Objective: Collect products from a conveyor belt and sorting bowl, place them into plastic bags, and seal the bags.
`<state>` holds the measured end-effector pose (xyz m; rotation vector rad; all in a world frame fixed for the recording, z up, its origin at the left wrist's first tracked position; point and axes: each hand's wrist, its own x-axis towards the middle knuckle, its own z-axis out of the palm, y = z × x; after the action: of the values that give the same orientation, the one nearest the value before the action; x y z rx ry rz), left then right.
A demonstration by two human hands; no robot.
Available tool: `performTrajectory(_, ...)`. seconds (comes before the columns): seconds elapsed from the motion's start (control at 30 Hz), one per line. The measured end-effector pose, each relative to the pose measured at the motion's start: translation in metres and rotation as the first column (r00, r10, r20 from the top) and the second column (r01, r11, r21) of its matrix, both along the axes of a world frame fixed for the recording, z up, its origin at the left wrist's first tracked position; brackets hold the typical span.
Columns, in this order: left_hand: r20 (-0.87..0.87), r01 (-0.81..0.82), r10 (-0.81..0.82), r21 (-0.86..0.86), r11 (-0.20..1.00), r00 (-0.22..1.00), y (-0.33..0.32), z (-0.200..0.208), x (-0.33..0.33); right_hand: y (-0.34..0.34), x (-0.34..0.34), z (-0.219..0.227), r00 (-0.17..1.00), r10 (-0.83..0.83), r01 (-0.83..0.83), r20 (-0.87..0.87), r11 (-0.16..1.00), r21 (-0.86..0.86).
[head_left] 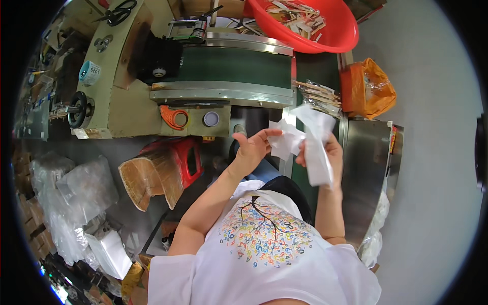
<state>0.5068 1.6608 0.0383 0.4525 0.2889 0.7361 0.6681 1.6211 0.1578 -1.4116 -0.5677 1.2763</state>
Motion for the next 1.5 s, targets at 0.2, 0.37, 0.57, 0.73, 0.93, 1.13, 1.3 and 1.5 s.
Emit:
performTrajectory(0.2,-0.098,-0.034,0.050,0.152,0.988,0.994,-0.010,0.020,0.007,-0.015,-0.006,-0.047,0.758,-0.098,0.063,0.644,0.995,0.077)
performTrajectory(0.37,-0.309,-0.095,0.146,0.176,0.980,0.940,-0.008,0.048,0.003,-0.019,-0.005,-0.044,0.658,-0.060,0.029,0.751,0.998,0.055)
performTrajectory(0.57,-0.399,-0.203,0.236,0.124,0.971,0.886,-0.010,0.048,-0.002,-0.019,0.021,-0.073,0.984,0.126,-0.136,-0.126,0.989,-0.067)
performTrajectory(0.73,-0.486,-0.205,0.259,0.161,0.965,0.835,-0.011,0.045,-0.013,-0.019,0.003,-0.060,0.825,0.100,-0.193,-0.556,0.975,-0.111)
performTrajectory(0.93,-0.461,-0.357,0.451,0.280,0.891,0.764,-0.025,0.055,-0.012,-0.003,-0.020,-0.001,0.919,0.124,-0.146,0.374,0.989,0.030)
performTrajectory(1.13,-0.318,-0.303,0.744,0.766,0.567,0.588,-0.023,0.076,-0.044,0.012,-0.010,0.010,0.937,0.345,-0.347,0.049,0.937,0.044)
performTrajectory(1.3,-0.687,-0.147,0.397,0.394,0.907,0.609,-0.006,0.065,-0.066,0.032,-0.021,-0.031,0.939,0.331,-0.342,-0.089,0.892,-0.294)
performTrajectory(1.5,-0.372,-0.078,-0.023,-0.254,0.964,0.928,0.011,0.027,-0.069,0.050,-0.030,-0.030,0.888,0.410,-0.382,0.209,0.910,-0.162)
